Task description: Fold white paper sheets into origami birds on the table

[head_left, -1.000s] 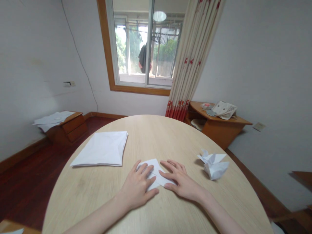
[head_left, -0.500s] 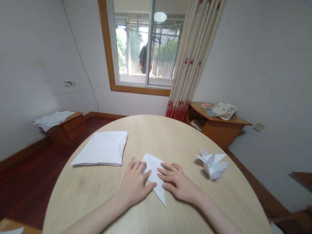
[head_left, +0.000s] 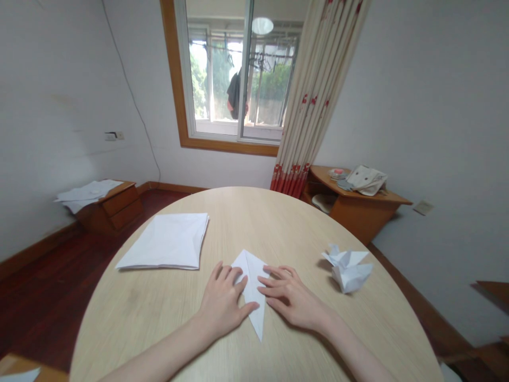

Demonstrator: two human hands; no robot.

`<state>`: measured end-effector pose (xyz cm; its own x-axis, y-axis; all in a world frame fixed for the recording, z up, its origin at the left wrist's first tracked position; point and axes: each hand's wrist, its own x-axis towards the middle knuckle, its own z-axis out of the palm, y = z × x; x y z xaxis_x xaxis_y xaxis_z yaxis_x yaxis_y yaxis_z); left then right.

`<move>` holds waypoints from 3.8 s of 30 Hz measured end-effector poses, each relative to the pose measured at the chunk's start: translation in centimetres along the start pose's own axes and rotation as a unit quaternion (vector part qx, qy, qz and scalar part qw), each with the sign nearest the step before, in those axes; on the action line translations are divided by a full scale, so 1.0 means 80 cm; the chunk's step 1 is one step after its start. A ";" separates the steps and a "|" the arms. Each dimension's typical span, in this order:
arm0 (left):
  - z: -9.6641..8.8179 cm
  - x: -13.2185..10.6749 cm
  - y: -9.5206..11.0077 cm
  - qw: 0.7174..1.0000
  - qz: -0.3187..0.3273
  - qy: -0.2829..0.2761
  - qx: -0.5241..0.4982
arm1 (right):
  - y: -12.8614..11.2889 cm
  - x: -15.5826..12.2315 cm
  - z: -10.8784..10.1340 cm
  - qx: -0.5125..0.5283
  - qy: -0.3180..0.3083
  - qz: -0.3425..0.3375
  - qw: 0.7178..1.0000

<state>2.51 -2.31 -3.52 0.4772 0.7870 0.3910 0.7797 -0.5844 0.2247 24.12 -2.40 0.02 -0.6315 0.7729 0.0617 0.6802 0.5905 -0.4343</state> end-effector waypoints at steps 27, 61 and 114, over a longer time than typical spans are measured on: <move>0.017 0.007 -0.040 0.987 0.143 -0.032 -0.064 | -0.006 -0.005 0.008 0.013 0.020 -0.029 0.999; 0.000 0.004 -0.018 0.968 -0.002 -0.070 -0.241 | 0.018 0.011 0.037 -0.005 0.140 -0.068 0.988; 0.010 0.015 -0.018 0.989 -0.023 -0.050 -0.141 | 0.000 0.024 0.059 -0.021 0.165 0.153 0.974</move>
<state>2.26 -0.33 -4.11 0.4932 0.8209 0.2878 0.6645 -0.5690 0.4845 21.13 -2.00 -4.08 -0.2479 0.9425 0.2243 0.8368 0.3250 -0.4407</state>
